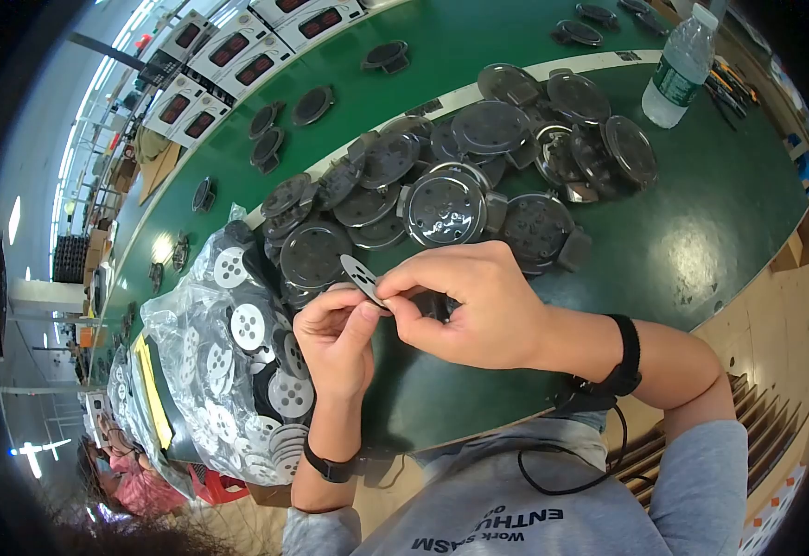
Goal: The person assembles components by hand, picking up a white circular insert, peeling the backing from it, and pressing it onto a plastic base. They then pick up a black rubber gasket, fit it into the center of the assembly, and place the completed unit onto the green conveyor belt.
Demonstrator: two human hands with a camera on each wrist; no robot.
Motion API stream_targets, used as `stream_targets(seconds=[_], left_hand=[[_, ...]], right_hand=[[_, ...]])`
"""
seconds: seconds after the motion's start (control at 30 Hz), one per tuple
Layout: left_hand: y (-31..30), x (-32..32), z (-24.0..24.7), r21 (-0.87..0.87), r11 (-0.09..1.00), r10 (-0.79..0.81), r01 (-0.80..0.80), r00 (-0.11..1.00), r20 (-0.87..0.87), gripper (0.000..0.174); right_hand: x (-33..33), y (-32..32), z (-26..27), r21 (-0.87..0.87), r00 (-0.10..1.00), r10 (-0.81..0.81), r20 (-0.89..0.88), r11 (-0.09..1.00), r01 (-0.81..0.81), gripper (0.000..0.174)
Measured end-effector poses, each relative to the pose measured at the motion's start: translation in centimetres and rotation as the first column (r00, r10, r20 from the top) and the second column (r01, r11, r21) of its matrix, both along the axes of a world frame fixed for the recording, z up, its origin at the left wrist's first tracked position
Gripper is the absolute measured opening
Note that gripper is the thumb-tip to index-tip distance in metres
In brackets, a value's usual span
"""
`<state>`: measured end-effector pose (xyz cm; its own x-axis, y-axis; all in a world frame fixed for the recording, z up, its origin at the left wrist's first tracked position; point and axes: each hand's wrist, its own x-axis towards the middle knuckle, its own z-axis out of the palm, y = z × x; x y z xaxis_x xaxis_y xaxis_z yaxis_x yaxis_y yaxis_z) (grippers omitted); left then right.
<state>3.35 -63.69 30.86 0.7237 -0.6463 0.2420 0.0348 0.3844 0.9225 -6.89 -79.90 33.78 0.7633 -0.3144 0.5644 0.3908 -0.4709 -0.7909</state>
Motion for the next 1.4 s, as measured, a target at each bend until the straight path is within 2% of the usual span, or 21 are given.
stream_targets(seconds=[0.23,0.5,0.63,0.73,0.93,1.2,1.33,1.4], left_hand=[[-0.1,0.0,0.3,-0.016,1.000,-0.027,0.026,0.998,-0.051,0.011],[0.0,0.3,0.2,-0.034,0.997,-0.078,0.075,0.994,-0.073,0.011],[0.1,0.3,0.1,-0.025,0.998,-0.061,0.060,0.998,-0.025,0.012],[0.2,0.2,0.1,-0.010,0.999,-0.047,0.047,0.999,0.016,0.012],[-0.1,0.1,-0.1,-0.034,0.996,-0.081,0.081,0.997,0.003,0.012],[-0.3,0.0,-0.1,-0.098,0.989,-0.117,0.109,0.990,-0.083,0.010],[0.3,0.2,-0.3,-0.042,0.996,-0.085,0.083,0.995,-0.057,0.009],[0.2,0.4,-0.5,-0.067,0.992,-0.107,0.103,0.992,-0.069,0.012]], right_hand=[[0.1,-0.3,-0.1,0.006,0.998,0.043,0.038,0.999,-0.043,0.013],[-0.3,-0.8,0.4,0.034,0.991,0.134,-0.018,0.990,-0.134,0.018],[-0.3,-0.9,0.4,0.031,0.989,0.146,-0.031,0.989,-0.145,0.018],[-0.3,-0.2,0.1,0.051,0.997,0.073,-0.016,0.996,-0.072,0.012],[-0.4,0.1,0.1,-0.008,1.000,0.004,0.012,1.000,-0.004,0.013],[-0.6,0.2,0.6,0.033,1.000,0.028,-0.012,0.999,-0.028,0.011],[-0.6,0.2,1.0,0.033,0.999,0.048,-0.015,0.998,-0.048,0.010],[-0.6,0.1,1.1,0.032,0.998,0.060,-0.010,0.998,-0.060,0.010]])
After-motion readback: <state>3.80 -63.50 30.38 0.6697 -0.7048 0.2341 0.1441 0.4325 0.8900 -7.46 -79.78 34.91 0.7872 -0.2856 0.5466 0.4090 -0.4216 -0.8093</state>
